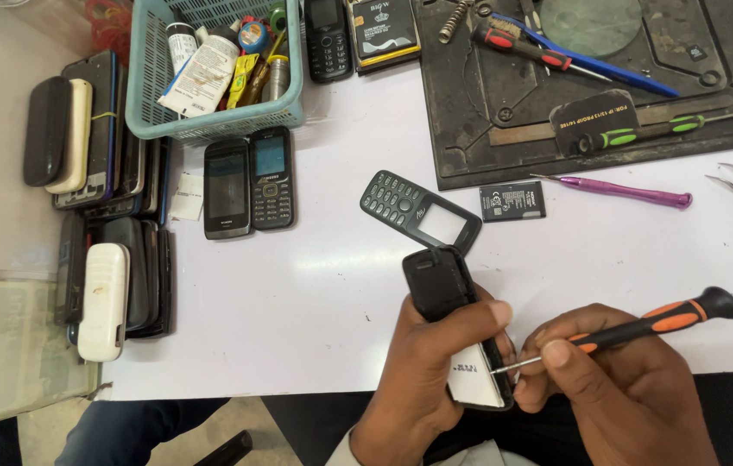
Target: The person disassembles a feature phone by removing the battery and back cover, then using a screwdriver to unscrew and separate the internal components from the housing.
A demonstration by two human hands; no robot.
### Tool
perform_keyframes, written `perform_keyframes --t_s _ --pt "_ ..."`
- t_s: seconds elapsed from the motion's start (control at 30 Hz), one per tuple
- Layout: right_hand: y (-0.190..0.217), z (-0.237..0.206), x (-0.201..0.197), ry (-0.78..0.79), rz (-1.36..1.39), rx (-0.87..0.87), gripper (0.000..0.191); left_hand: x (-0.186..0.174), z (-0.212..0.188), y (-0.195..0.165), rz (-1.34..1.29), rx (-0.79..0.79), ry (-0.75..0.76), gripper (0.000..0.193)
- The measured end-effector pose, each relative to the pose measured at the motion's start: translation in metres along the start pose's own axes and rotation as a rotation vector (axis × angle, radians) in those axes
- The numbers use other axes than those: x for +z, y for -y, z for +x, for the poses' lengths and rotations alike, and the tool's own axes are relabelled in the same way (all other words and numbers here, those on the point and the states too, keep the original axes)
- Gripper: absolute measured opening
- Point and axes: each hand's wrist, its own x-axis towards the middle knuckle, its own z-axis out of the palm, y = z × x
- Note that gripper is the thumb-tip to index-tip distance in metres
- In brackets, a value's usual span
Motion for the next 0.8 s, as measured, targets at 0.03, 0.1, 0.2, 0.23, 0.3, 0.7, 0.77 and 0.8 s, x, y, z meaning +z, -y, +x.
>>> perform_keyframes --t_s 0.03,0.1,0.2,0.23,0.3,0.7,0.77,0.8 --pt "0.0 0.0 0.0 0.034 0.045 0.027 0.019 0.001 0.001 0.001 0.009 -0.01 -0.007 0.008" --pt "0.0 0.001 0.0 0.002 0.005 0.017 0.018 0.002 0.001 0.001 0.03 -0.012 -0.009 0.008" --pt "0.005 -0.003 0.002 -0.041 -0.082 -0.063 0.017 0.003 0.0 0.001 0.055 0.008 -0.005 0.008" --pt "0.008 -0.005 0.004 -0.054 -0.115 -0.101 0.016 0.003 -0.001 0.0 0.058 0.011 -0.008 0.008" --pt "0.012 -0.011 0.009 -0.141 -0.21 -0.147 0.016 0.004 -0.002 0.0 0.065 0.019 -0.015 0.007" --pt "0.02 -0.023 0.028 -0.123 -0.565 -0.609 0.01 0.014 -0.003 0.001 0.081 0.148 -0.099 0.02" --pt "0.02 -0.025 0.033 -0.163 -0.537 -0.595 0.011 0.014 0.0 0.002 0.117 0.193 -0.113 0.027" --pt "0.019 -0.025 0.034 -0.177 -0.535 -0.58 0.012 0.014 0.0 0.002 0.111 0.208 -0.116 0.029"
